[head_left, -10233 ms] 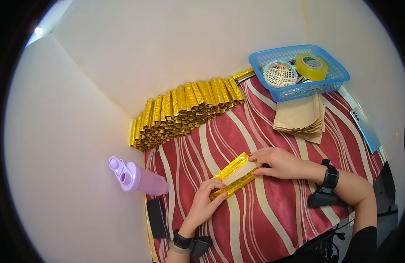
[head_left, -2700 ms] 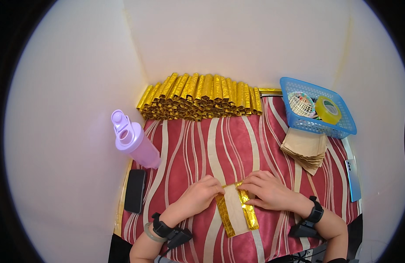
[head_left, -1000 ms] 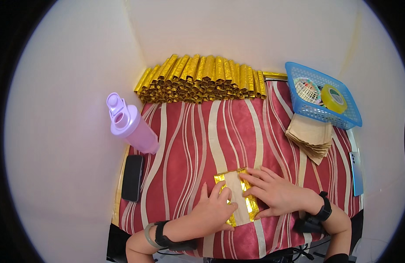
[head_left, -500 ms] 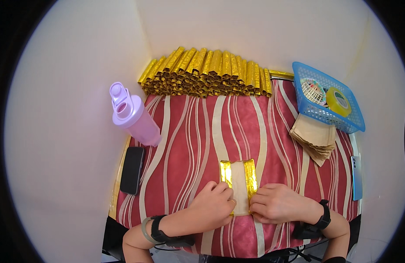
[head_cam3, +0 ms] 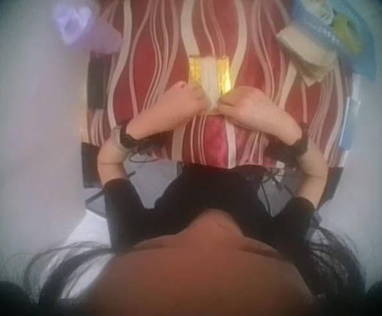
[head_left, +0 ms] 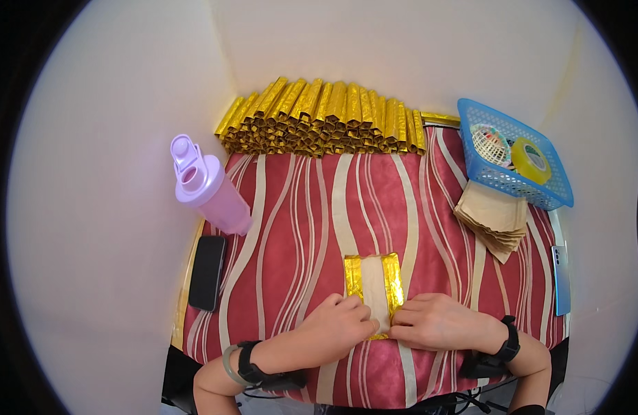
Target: Folding gold and beige sheets of paper into rectangular packets.
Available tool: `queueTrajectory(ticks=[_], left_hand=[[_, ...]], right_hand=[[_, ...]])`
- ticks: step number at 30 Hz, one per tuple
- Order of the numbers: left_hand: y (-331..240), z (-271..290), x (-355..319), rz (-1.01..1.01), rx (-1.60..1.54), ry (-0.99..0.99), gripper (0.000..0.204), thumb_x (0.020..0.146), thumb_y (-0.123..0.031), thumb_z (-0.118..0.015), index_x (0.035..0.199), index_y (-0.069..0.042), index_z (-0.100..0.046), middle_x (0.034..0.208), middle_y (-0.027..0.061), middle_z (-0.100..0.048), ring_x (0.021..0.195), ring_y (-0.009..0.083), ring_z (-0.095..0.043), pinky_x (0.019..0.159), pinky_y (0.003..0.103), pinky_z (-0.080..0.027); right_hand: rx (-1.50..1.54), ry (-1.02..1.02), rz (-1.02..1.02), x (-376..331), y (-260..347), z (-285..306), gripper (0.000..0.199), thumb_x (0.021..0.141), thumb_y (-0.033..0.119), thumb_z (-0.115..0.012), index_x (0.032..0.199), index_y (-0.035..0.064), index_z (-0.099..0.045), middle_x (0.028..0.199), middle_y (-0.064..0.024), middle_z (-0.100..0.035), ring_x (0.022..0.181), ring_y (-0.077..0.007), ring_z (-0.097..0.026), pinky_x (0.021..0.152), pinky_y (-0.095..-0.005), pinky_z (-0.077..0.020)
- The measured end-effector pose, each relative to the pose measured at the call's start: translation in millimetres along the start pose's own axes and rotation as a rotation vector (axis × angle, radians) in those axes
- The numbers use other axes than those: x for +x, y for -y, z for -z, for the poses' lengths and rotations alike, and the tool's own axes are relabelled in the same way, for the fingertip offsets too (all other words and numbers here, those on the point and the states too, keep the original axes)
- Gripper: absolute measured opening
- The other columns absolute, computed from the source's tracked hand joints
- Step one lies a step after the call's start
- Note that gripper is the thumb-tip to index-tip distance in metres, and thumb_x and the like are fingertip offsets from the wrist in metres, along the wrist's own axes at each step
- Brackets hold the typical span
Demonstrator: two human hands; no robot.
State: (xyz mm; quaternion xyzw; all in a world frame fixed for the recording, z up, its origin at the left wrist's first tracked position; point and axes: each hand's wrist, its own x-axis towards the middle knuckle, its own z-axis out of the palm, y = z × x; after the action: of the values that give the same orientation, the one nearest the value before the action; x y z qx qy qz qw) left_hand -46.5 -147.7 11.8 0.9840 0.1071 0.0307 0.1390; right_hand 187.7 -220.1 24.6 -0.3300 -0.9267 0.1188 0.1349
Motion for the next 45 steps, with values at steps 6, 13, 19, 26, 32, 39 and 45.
queueTrajectory(ticks=[6,13,19,26,32,39,45], left_hand=[[1.4,7.1,0.4,0.013,-0.004,0.028,0.016,0.080,-0.013,-0.065,0.096,-0.016,-0.069,0.090,-0.0003,-0.057,0.094,0.0188,-0.054,0.081,0.034,-0.039],[41.7,11.7,6.7,0.220,0.156,-0.244,0.012,0.078,-0.011,-0.067,0.088,-0.014,-0.071,0.089,0.0006,-0.057,0.094,0.0204,-0.054,0.080,0.035,-0.040],[37.4,5.1,14.1,0.329,0.256,-0.347,0.016,0.076,-0.011,-0.067,0.091,-0.007,-0.069,0.092,0.0038,-0.058,0.093,0.0228,-0.054,0.079,0.035,-0.044],[1.2,-11.3,15.7,0.348,0.542,-0.202,0.038,0.078,-0.013,-0.055,0.108,0.009,-0.063,0.101,0.0142,-0.058,0.098,0.0270,-0.054,0.083,0.038,-0.044],[-1.6,-14.0,15.2,0.349,0.582,-0.199,0.042,0.079,-0.016,-0.056,0.111,0.010,-0.062,0.105,0.0153,-0.058,0.103,0.0279,-0.053,0.086,0.040,-0.044],[-4.5,-16.9,17.5,0.406,0.534,-0.193,0.048,0.082,-0.028,-0.065,0.114,0.008,-0.061,0.111,0.0150,-0.058,0.110,0.0281,-0.052,0.092,0.046,-0.042],[-5.7,-16.3,17.5,0.417,0.545,-0.165,0.050,0.084,-0.029,-0.065,0.117,0.008,-0.060,0.114,0.0154,-0.057,0.115,0.0287,-0.050,0.095,0.051,-0.041]], right_hand=[[0.117,0.008,-0.001,-3.0,-6.0,2.6,0.021,0.077,0.018,-0.064,0.094,0.0047,-0.063,0.086,-0.0060,-0.057,0.082,-0.0224,-0.060,0.072,-0.0354,-0.0491],[0.139,-0.058,-0.033,-1.1,-3.1,-0.5,0.039,0.083,0.021,-0.063,0.115,-0.0014,-0.063,0.111,-0.0116,-0.060,0.099,-0.0255,-0.059,0.087,-0.0362,-0.0487],[0.024,-0.051,-0.077,7.7,1.2,-16.9,0.046,0.088,0.027,-0.064,0.124,-0.0007,-0.058,0.119,-0.0116,-0.057,0.106,-0.0264,-0.056,0.094,-0.0362,-0.0454],[-0.027,-0.092,-0.273,7.2,-4.0,-12.4,0.049,0.089,0.030,-0.062,0.126,-0.0018,-0.057,0.127,-0.0127,-0.055,0.114,-0.0260,-0.053,0.097,-0.0386,-0.0435],[-0.414,-0.264,-0.582,0.4,-23.3,-16.6,0.069,0.089,0.046,-0.062,0.132,-0.0068,-0.051,0.144,-0.0251,-0.043,0.133,-0.0371,-0.043,0.110,-0.0465,-0.0329],[-0.340,-0.200,-0.639,-1.7,-25.2,-33.6,0.089,0.087,0.062,-0.057,0.138,-0.0099,-0.043,0.148,-0.0285,-0.037,0.140,-0.0373,-0.036,0.115,-0.0475,-0.0261],[-0.285,-0.180,-0.636,8.6,-19.7,-40.1,0.100,0.086,0.068,-0.053,0.144,-0.0106,-0.033,0.151,-0.0262,-0.036,0.141,-0.0332,-0.036,0.115,-0.0459,-0.0271]])
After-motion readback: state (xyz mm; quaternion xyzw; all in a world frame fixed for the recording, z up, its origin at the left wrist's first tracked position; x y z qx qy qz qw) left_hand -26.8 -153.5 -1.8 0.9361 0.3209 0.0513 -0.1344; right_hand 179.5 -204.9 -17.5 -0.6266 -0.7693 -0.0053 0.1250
